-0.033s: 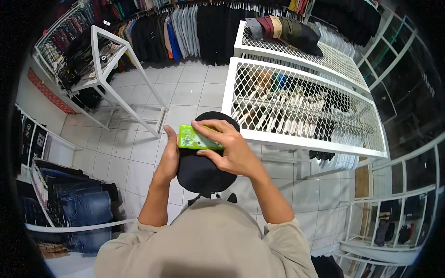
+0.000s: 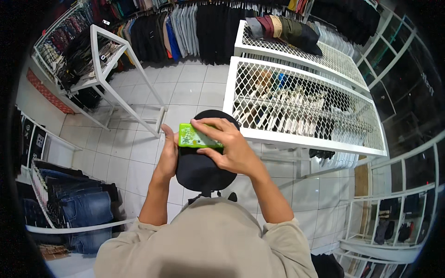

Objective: Cleaning dust or lint off various hats using a brush in a clothing store.

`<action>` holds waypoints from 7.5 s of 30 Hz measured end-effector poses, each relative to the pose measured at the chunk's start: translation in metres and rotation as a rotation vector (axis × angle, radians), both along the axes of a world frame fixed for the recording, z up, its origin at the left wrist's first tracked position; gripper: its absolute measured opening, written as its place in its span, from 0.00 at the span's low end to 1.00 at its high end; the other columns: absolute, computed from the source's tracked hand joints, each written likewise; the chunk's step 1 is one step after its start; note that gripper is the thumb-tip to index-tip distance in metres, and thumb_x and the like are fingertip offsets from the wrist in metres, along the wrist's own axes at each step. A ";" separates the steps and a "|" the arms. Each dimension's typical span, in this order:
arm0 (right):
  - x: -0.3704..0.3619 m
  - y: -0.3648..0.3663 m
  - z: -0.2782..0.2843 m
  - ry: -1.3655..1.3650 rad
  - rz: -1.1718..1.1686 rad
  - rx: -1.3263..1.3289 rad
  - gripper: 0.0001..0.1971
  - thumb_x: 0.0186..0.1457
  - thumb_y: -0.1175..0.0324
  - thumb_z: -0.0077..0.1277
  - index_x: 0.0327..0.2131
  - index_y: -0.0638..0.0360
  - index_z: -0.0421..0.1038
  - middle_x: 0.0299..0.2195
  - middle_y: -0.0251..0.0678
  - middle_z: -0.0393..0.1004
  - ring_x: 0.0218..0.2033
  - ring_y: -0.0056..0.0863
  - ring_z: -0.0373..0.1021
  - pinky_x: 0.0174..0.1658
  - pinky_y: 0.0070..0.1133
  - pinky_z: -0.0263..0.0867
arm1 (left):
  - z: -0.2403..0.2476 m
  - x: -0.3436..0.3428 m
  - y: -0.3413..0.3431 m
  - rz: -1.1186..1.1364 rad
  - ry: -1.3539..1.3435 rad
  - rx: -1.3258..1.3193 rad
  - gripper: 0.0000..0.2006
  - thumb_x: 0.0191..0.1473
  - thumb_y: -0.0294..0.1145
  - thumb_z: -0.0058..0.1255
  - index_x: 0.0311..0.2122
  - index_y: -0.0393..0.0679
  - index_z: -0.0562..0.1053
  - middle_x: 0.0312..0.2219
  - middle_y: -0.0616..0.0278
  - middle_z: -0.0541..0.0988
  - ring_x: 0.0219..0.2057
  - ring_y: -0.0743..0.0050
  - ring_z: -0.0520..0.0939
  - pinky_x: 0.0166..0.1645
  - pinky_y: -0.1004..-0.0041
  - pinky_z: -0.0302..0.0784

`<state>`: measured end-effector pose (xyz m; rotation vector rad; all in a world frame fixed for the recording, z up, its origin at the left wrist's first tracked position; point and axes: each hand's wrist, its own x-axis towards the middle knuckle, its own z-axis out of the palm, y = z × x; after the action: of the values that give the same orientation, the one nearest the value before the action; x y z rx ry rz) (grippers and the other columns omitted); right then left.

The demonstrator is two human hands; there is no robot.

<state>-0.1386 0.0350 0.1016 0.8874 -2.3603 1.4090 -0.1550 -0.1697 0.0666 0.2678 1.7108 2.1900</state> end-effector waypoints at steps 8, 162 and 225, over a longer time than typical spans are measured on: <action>0.003 -0.021 -0.011 -0.042 -0.272 0.088 0.34 0.45 0.77 0.60 0.60 0.57 0.70 0.51 0.46 0.72 0.53 0.44 0.71 0.58 0.33 0.66 | -0.014 -0.011 -0.040 -0.156 -0.175 0.143 0.52 0.62 0.75 0.13 0.57 0.30 0.71 0.49 0.54 0.80 0.50 0.71 0.81 0.57 0.74 0.75; -0.127 -0.111 -0.045 -0.665 0.531 -0.128 0.32 0.43 0.76 0.68 0.55 0.68 0.72 0.50 0.39 0.78 0.50 0.27 0.73 0.59 0.23 0.64 | -0.048 0.010 -0.174 -0.022 -0.014 0.172 0.25 0.63 0.28 0.56 0.63 0.36 0.67 0.54 0.62 0.76 0.52 0.81 0.76 0.57 0.75 0.72; -0.062 -0.075 -0.063 -0.680 0.186 -0.824 0.34 0.48 0.63 0.64 0.56 0.72 0.69 0.48 0.40 0.77 0.49 0.26 0.74 0.55 0.22 0.69 | -0.039 0.012 -0.148 0.378 0.248 -0.222 0.15 0.58 0.22 0.57 0.49 0.29 0.76 0.41 0.54 0.84 0.43 0.71 0.82 0.51 0.72 0.76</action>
<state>-0.2006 -0.0400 0.0383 0.4196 -1.7142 2.7851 -0.1434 -0.3179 0.0279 0.1747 2.2832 2.2647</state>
